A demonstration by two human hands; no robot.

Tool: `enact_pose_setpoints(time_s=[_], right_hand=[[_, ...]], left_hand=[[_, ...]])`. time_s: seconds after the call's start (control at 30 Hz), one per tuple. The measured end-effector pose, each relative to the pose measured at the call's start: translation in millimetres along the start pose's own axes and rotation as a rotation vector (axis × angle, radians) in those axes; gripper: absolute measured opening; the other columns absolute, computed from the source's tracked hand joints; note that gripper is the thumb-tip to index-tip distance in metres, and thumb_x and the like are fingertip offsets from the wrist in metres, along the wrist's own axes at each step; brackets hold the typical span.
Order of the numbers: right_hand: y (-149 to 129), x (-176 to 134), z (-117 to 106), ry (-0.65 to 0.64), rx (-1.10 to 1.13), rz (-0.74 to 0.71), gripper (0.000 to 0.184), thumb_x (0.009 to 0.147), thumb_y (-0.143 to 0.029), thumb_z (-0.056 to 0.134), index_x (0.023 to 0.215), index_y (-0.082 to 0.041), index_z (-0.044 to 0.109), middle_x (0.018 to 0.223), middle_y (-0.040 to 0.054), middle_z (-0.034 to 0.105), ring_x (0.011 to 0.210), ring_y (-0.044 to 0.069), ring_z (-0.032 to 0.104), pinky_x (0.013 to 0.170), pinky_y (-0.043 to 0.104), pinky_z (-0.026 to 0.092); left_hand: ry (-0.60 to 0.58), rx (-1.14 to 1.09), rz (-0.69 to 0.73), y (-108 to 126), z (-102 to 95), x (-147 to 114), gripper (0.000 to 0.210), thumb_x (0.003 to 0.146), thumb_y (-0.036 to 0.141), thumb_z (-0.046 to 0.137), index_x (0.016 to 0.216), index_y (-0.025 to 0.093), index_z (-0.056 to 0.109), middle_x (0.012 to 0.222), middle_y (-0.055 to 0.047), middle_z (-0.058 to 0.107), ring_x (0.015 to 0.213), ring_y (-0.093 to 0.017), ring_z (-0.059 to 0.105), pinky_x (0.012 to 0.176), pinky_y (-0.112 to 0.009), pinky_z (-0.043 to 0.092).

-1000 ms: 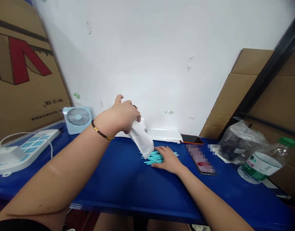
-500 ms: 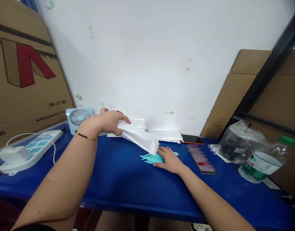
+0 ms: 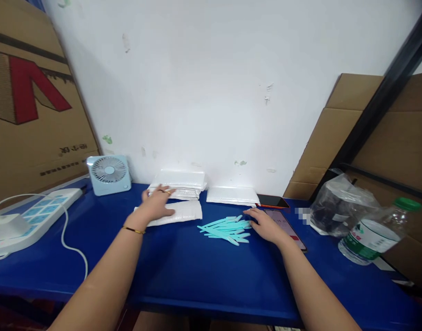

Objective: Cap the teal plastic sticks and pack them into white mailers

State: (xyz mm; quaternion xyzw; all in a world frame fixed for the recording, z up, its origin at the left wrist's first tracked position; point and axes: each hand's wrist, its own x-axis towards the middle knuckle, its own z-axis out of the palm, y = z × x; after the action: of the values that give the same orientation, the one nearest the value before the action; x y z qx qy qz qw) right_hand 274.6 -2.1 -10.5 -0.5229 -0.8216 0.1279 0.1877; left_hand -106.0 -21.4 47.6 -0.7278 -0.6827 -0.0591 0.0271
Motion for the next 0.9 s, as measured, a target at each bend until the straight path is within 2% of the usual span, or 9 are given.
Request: enact_pose_setpoints(time_s=[0.07,0.13,0.23,0.37,0.47,0.57,0.63,0.77,0.9], right_hand=[[0.2,0.8,2.2,-0.018,0.014,-0.016,0.036,0.078,-0.02,0.045,0.111,-0.019,0.058,0.115,0.0096,0.055,0.108,0.023,0.049,0.094,0.037,0.037],[-1.7,0.1,3.1,-0.04,0.048,-0.037,0.028,0.076,-0.02,0.048,0.1,-0.02,0.063,0.102,0.008,0.058,0.091,0.02,0.055,0.084,0.034,0.043],[-7.2,-4.1,2.1,-0.107,0.134,-0.063,0.02,0.073,-0.024,0.054,0.09,-0.02,0.064,0.088,0.0042,0.059,0.073,0.016,0.056,0.07,0.029,0.046],[-13.2,-10.2,-1.9,-0.217,0.238,-0.097,0.022,0.071,-0.032,0.059,0.089,-0.02,0.066,0.084,0.0035,0.061,0.07,0.015,0.056,0.063,0.026,0.046],[-13.6,-5.7,-5.8,-0.184,0.242,-0.105,0.023,0.075,-0.034,0.056,0.09,-0.02,0.066,0.084,0.0039,0.062,0.07,0.016,0.056,0.062,0.026,0.044],[-16.0,11.7,-5.8,-0.038,0.16,-0.121,0.021,0.078,-0.029,0.051,0.088,-0.02,0.067,0.084,0.0042,0.062,0.073,0.016,0.055,0.067,0.027,0.043],[-20.8,27.7,-1.6,-0.003,0.107,-0.147,0.019,0.077,-0.024,0.052,0.086,-0.02,0.067,0.083,0.0042,0.06,0.074,0.016,0.055,0.069,0.027,0.042],[-30.3,54.4,14.3,-0.057,0.088,-0.177,0.012,0.07,-0.025,0.062,0.079,-0.019,0.068,0.084,0.0039,0.057,0.077,0.016,0.054,0.07,0.026,0.042],[-27.6,63.1,27.0,-0.134,0.16,-0.171,0.014,0.067,-0.03,0.065,0.072,-0.017,0.068,0.083,0.0027,0.054,0.074,0.015,0.053,0.065,0.023,0.042]], left_hand=[[-0.032,-0.18,0.294,42.6,12.7,-4.7,0.058,0.078,0.04,0.047,0.132,0.024,0.035,0.142,-0.008,0.029,0.13,-0.023,0.027,0.104,-0.039,0.022],[-0.089,-0.304,0.518,81.7,27.4,-11.7,0.058,0.082,0.042,0.043,0.135,0.021,0.032,0.145,-0.008,0.023,0.131,-0.021,0.024,0.105,-0.03,0.024],[-0.161,-0.307,0.612,112.2,47.4,-24.5,0.058,0.083,0.044,0.043,0.134,0.015,0.034,0.143,-0.012,0.027,0.131,-0.025,0.023,0.105,-0.033,0.023],[-0.182,-0.282,0.617,106.9,53.5,-38.1,0.056,0.082,0.045,0.046,0.13,0.018,0.04,0.135,-0.011,0.04,0.124,-0.025,0.038,0.1,-0.032,0.032],[-0.139,-0.285,0.62,100.1,44.8,-35.8,0.045,0.082,0.044,0.045,0.122,0.023,0.049,0.122,-0.007,0.054,0.112,-0.023,0.049,0.092,-0.031,0.038],[-0.047,-0.265,0.506,103.8,37.5,-18.4,0.031,0.084,0.035,0.041,0.109,0.023,0.057,0.106,-0.005,0.062,0.098,-0.021,0.055,0.083,-0.03,0.041],[-0.029,-0.228,0.412,109.0,37.1,-2.8,0.026,0.08,0.033,0.047,0.099,0.023,0.061,0.098,-0.005,0.063,0.092,-0.021,0.057,0.078,-0.03,0.042],[-0.116,-0.199,0.35,113.9,44.1,20.1,0.016,0.068,0.035,0.061,0.078,0.023,0.064,0.082,-0.002,0.066,0.078,-0.019,0.06,0.066,-0.027,0.042],[-0.108,-0.203,0.34,110.3,51.7,26.8,0.009,0.073,0.027,0.055,0.071,0.023,0.063,0.077,0.0,0.067,0.074,-0.017,0.06,0.065,-0.026,0.04]])
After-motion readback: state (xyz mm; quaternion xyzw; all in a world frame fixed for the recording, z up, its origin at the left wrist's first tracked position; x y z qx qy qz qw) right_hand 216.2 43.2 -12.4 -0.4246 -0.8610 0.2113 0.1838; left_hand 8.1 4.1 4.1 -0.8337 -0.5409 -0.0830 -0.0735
